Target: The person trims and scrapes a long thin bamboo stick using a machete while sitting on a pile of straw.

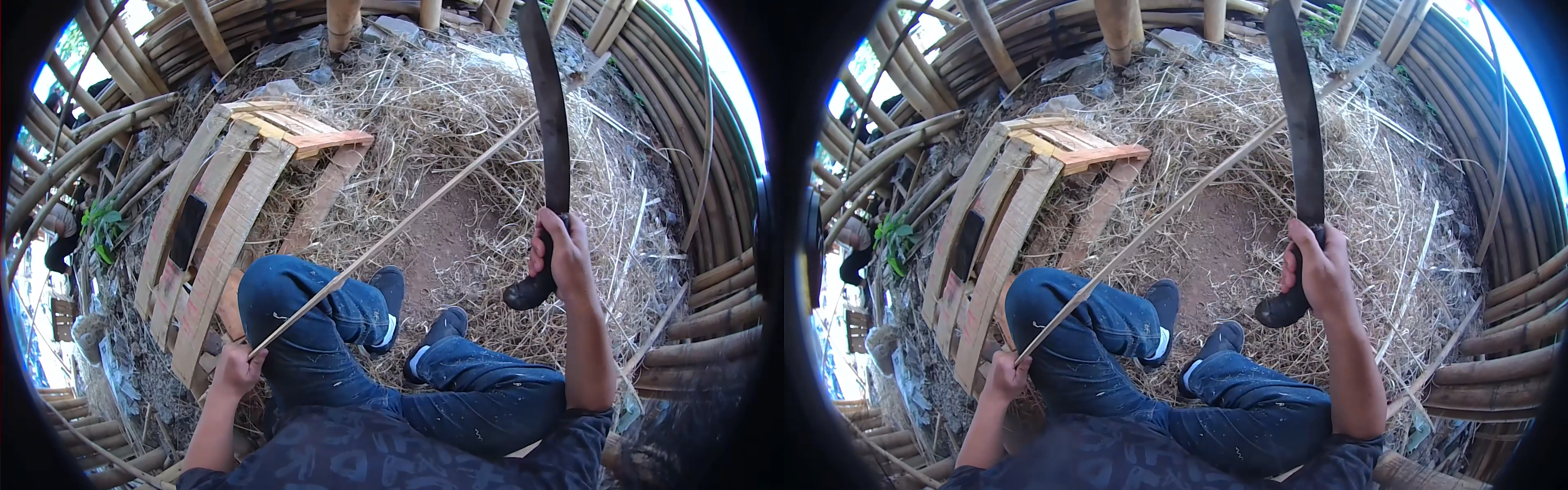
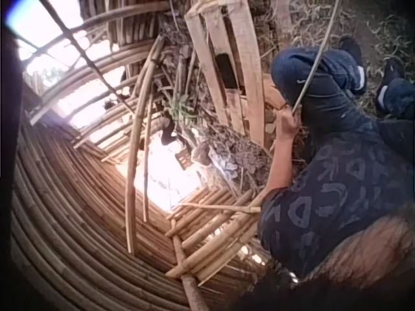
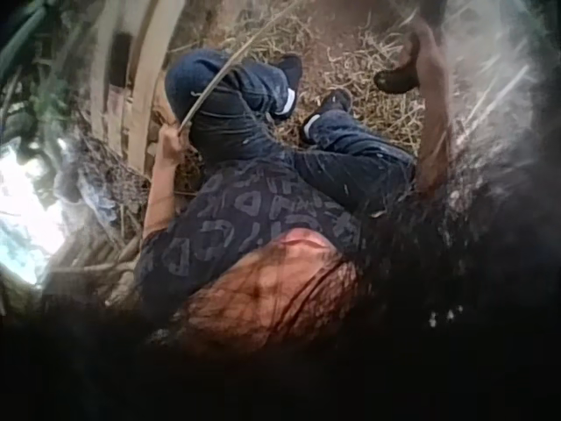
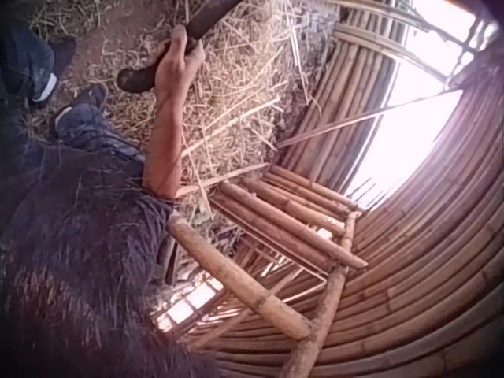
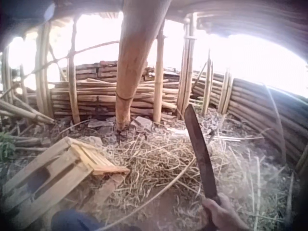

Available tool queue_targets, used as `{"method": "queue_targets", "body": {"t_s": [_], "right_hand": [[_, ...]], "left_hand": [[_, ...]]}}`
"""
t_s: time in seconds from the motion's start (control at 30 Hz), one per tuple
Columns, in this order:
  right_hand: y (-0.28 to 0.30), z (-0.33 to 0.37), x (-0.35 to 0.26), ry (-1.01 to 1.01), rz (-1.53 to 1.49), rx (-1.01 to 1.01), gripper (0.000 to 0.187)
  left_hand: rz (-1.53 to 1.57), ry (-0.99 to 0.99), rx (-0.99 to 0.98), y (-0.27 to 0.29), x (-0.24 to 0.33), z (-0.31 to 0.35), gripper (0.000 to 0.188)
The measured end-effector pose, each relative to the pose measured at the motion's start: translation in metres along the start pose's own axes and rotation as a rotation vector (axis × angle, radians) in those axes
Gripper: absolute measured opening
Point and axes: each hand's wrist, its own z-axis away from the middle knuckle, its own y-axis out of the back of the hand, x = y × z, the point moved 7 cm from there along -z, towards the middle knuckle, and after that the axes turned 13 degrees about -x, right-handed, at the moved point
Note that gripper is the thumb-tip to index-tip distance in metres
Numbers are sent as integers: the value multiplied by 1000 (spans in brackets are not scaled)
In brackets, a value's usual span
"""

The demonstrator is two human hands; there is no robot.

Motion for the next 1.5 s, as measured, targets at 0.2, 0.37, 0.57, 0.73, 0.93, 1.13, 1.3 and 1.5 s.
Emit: {"method": "queue_targets", "body": {"t_s": [0.2, 0.37, 0.57, 0.73, 0.93, 1.13, 1.3, 1.5], "right_hand": [[24, 9, -20, 84, -89, 76, 23], [-14, 10, -4, -34, 99, -153, 24], [-7, -1, -8, 56, 103, 27, 26], [-59, 10, 15, -142, 112, -239, 23], [-24, 0, -6, -16, -4, -41, 22], [-88, 22, 28, -174, 218, -376, 26], [-60, 5, -10, -86, 143, -261, 26], [-62, 16, 30, -161, 162, -167, 24]], "left_hand": [[-33, -34, 3, 0, 11, -4, 49], [5, 27, -53, 1, 9, 1, 50], [-34, -25, 21, 4, 14, -5, 50], [14, 26, -38, 8, 12, -3, 50], [-9, 28, -16, 3, 9, -3, 49], [-38, 69, -9, 9, 19, -2, 47], [-23, 47, 26, 4, 13, 3, 48], [15, 77, 20, 5, 24, -3, 50]]}}
